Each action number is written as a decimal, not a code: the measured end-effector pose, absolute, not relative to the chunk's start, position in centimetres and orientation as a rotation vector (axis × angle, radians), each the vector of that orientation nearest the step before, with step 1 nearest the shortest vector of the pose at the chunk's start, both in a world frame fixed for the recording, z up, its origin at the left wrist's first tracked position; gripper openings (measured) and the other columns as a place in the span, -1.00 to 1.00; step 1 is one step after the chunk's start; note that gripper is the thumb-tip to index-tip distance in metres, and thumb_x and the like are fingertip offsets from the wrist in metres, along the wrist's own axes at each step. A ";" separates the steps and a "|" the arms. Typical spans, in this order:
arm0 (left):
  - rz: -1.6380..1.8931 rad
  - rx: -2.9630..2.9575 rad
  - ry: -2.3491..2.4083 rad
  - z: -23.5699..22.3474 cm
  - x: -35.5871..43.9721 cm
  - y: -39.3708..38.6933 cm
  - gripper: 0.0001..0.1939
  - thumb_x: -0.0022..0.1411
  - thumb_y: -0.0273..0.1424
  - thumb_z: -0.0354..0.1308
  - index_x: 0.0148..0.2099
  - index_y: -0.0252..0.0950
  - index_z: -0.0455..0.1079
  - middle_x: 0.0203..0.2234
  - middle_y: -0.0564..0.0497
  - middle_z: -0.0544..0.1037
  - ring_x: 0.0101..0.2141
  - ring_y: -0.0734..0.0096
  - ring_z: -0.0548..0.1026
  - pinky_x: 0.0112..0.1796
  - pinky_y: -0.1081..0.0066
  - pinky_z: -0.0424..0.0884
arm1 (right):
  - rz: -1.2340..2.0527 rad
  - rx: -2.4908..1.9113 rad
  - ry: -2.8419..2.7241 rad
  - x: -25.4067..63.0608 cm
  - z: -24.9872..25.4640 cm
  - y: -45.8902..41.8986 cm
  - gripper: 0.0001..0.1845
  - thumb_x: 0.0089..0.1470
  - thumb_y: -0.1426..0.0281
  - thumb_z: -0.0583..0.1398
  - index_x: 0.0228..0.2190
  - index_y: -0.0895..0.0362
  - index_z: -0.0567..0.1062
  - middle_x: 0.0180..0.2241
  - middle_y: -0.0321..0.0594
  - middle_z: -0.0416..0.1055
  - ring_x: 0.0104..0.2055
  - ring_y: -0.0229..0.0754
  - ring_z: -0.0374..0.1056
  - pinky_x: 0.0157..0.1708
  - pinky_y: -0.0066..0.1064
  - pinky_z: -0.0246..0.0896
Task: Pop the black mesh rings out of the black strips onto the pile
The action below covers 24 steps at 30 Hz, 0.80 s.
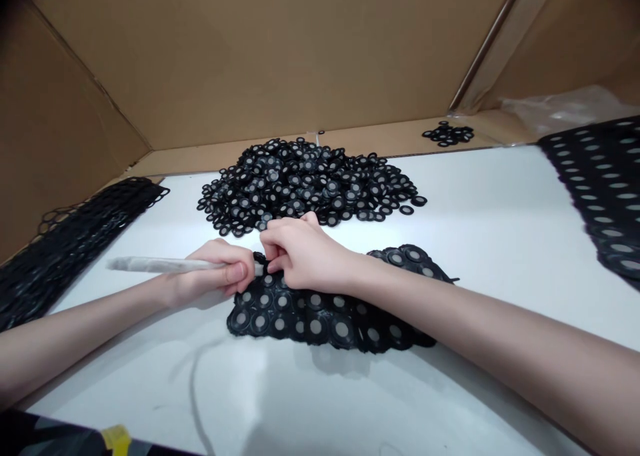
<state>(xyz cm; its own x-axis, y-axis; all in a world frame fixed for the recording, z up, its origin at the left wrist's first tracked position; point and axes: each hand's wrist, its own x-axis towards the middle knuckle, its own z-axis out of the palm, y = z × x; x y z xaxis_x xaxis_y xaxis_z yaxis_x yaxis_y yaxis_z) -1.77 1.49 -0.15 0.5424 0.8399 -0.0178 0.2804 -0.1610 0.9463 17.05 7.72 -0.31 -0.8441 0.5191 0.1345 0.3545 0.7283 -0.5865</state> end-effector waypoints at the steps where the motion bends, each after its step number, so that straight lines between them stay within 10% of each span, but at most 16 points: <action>1: 0.632 1.722 0.945 -0.1 -1.8 1.5 -0.60 0.28 -0.22 -0.01 -0.53 -0.36 0.30 -0.73 0.10 0.25 -0.65 0.56 0.19 -0.59 0.51 0.09 | 0.806 -0.682 -2.646 17.0 -0.3 7.7 -0.82 -0.14 0.67 0.11 -0.59 0.19 0.24 -0.45 -0.36 0.32 -0.33 -0.27 0.24 -0.23 -0.35 -0.19; 12: 0.804 1.678 0.999 -0.4 -1.8 0.8 -0.60 0.25 -0.19 0.03 -0.51 -0.37 0.33 -0.69 0.07 0.29 -0.63 0.55 0.20 -0.60 0.51 0.09 | 0.786 -0.796 -2.712 17.8 -0.1 7.4 -0.72 -0.09 0.23 0.29 -0.42 0.16 0.38 -0.43 -0.25 0.32 -0.27 -0.12 0.20 -0.20 -0.30 -0.12; 24: 0.990 1.465 0.879 -0.3 -1.8 -0.8 -0.60 0.20 -0.22 0.12 -0.59 -0.37 0.30 -0.77 0.07 0.23 -0.69 0.56 0.13 -0.64 0.47 -0.03 | 0.891 -0.787 -2.742 17.7 0.1 7.3 -0.71 -0.03 0.28 0.25 -0.55 0.16 0.27 -0.46 -0.29 0.28 -0.27 -0.15 0.17 -0.19 -0.31 -0.11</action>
